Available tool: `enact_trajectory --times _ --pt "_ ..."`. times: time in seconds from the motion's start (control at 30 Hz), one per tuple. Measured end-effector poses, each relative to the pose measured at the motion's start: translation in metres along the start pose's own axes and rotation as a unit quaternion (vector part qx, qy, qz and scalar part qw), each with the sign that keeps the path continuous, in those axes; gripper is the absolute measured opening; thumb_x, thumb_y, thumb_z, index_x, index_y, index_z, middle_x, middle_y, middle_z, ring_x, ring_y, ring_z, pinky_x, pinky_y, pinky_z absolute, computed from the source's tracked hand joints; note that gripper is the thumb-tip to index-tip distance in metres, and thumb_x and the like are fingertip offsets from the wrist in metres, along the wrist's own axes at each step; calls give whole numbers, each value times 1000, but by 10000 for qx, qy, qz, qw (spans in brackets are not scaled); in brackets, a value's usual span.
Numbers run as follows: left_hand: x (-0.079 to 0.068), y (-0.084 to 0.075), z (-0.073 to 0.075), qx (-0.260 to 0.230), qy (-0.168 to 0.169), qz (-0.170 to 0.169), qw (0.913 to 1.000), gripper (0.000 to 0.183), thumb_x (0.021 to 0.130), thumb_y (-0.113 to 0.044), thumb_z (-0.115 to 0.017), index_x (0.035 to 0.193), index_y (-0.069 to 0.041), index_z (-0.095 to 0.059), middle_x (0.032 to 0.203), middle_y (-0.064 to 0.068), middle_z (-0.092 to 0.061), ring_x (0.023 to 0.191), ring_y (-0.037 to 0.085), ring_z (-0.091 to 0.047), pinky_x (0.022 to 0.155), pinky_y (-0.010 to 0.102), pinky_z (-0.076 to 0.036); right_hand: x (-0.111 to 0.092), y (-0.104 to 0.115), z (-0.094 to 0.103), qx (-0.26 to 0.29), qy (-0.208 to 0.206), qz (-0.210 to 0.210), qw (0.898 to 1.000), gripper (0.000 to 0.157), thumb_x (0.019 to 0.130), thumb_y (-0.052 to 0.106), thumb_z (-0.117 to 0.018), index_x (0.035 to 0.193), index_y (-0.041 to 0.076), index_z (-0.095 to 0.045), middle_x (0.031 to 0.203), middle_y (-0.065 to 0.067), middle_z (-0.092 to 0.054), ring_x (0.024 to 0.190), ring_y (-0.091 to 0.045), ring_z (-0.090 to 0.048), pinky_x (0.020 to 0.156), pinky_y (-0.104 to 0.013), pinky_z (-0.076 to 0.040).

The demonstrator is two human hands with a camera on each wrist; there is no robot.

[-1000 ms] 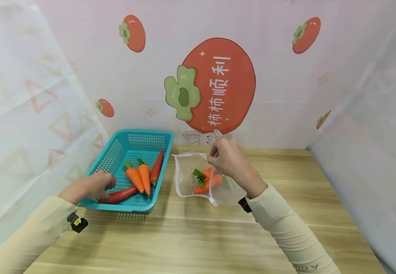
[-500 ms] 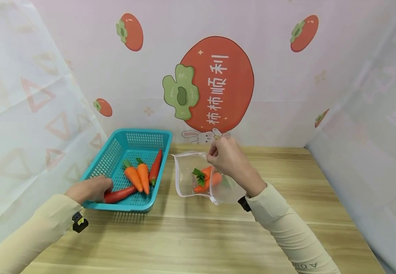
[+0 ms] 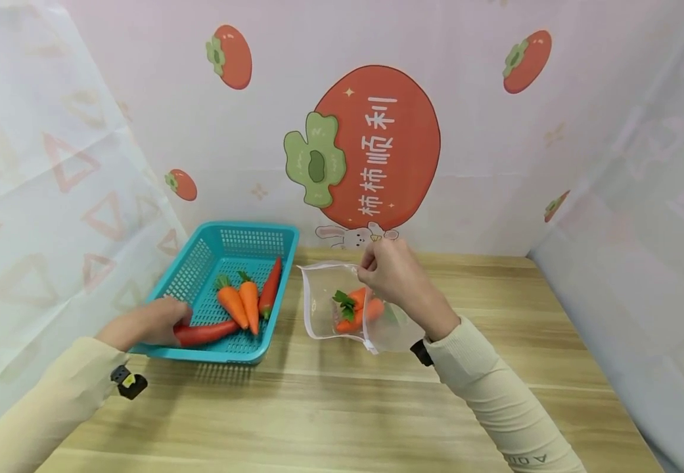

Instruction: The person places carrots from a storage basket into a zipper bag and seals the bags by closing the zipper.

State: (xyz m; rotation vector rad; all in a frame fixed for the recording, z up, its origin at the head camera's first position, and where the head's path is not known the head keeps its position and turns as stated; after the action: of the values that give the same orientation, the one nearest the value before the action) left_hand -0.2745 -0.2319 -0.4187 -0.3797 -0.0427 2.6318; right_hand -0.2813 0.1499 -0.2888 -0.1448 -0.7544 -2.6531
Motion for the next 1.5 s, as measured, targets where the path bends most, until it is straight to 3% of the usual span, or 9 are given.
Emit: enact_trajectory --times 0.23,0.4,0.6,0.83,1.2,1.5 --pt "-15 1 24 -367 -613 -409 9966 24 70 -7 -88 78 -15 -67 72 -6 -57 67 11 -43 60 26 -36 -1 2 -1 -38 1 49 10000 14 92 8 -77 78 8 -77 74 -3 -75 64 -12 -66 62 -31 -59" --pt "-24 -1 41 -692 -981 -734 9901 20 75 -8 -87 86 -15 -71 77 -8 -60 69 8 -47 61 25 -40 -2 2 0 -39 -20 38 10000 13 92 9 -77 79 8 -77 74 -3 -75 64 -12 -67 62 -31 -59" --pt "-35 8 54 -1152 -1375 -644 9817 23 83 -16 -89 103 -16 -78 95 -8 -76 84 8 -69 74 27 -60 -2 2 0 -6 -37 39 10000 12 92 9 -78 81 7 -77 75 -3 -75 65 -12 -67 63 -31 -59" --pt "-50 7 72 -1621 -1842 -615 9675 26 84 -22 -91 107 -15 -80 101 -4 -79 89 11 -73 78 32 -66 -2 3 -1 38 -53 98 9999 12 93 9 -77 80 8 -77 76 -4 -75 64 -12 -67 64 -32 -60" --pt "-71 -9 97 -1466 -2259 -653 9608 33 84 -26 -91 111 -11 -81 106 0 -81 92 16 -77 79 30 -66 -2 4 -1 52 -36 99 9999 12 93 9 -77 81 7 -78 76 -4 -76 65 -12 -67 63 -32 -60" --pt "-88 -26 120 -1383 -2767 -1000 9457 33 79 -16 -94 108 -11 -81 104 0 -81 87 13 -78 78 16 -62 -1 6 -3 15 -40 106 9999 13 93 9 -77 80 8 -77 75 -4 -75 64 -12 -68 63 -32 -60"
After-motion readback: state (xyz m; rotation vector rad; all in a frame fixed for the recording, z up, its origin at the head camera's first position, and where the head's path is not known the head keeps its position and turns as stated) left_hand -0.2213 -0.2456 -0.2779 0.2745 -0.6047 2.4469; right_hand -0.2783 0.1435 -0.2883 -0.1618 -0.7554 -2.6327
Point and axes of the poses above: each hand's wrist, its own x-axis towards the middle knuckle, its own z-axis out of the back of the hand, y = z × x, the point moved 9 cm from there along x, towards the middle knuckle
